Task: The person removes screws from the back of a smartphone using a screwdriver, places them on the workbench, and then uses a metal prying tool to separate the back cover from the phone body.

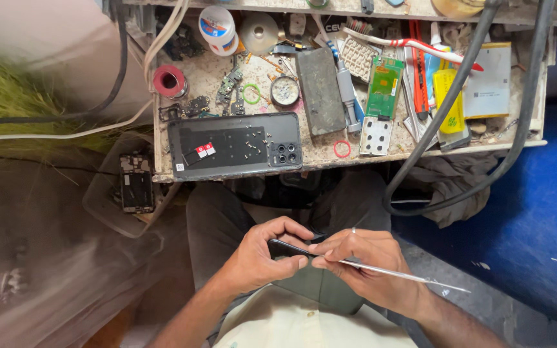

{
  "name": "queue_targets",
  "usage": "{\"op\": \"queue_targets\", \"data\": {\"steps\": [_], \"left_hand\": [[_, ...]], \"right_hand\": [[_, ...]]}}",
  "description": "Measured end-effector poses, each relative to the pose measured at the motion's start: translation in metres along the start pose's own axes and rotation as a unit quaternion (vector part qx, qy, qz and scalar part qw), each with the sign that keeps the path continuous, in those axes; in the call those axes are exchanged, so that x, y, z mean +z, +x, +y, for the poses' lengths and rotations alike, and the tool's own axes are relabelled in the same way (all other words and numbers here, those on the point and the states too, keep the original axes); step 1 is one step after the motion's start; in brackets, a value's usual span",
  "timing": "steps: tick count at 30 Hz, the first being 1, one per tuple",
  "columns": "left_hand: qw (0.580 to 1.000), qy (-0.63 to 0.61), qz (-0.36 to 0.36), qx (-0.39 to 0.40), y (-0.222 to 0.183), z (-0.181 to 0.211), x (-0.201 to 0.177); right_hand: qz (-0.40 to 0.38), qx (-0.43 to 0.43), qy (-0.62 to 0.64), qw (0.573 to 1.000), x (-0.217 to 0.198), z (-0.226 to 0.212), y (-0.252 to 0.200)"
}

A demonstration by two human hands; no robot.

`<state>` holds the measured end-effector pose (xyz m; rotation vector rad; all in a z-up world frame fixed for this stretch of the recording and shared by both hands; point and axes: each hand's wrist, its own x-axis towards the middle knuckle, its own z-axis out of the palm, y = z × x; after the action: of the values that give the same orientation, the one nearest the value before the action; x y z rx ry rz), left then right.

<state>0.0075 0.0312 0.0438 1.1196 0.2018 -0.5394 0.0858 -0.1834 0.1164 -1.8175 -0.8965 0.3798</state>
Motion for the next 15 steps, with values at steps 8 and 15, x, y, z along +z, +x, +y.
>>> {"op": "queue_targets", "data": {"steps": [8,15], "left_hand": [[0.998,0.028,-0.024,0.046,0.005,-0.008,0.001],[0.999,0.028,-0.007,0.024,0.001,-0.004,0.004]], "right_hand": [[-0.019,-0.013,0.006,1.000,0.004,0.002,0.010],[-0.030,-0.034,-0.010,0.999,0.004,-0.004,0.015]]}}
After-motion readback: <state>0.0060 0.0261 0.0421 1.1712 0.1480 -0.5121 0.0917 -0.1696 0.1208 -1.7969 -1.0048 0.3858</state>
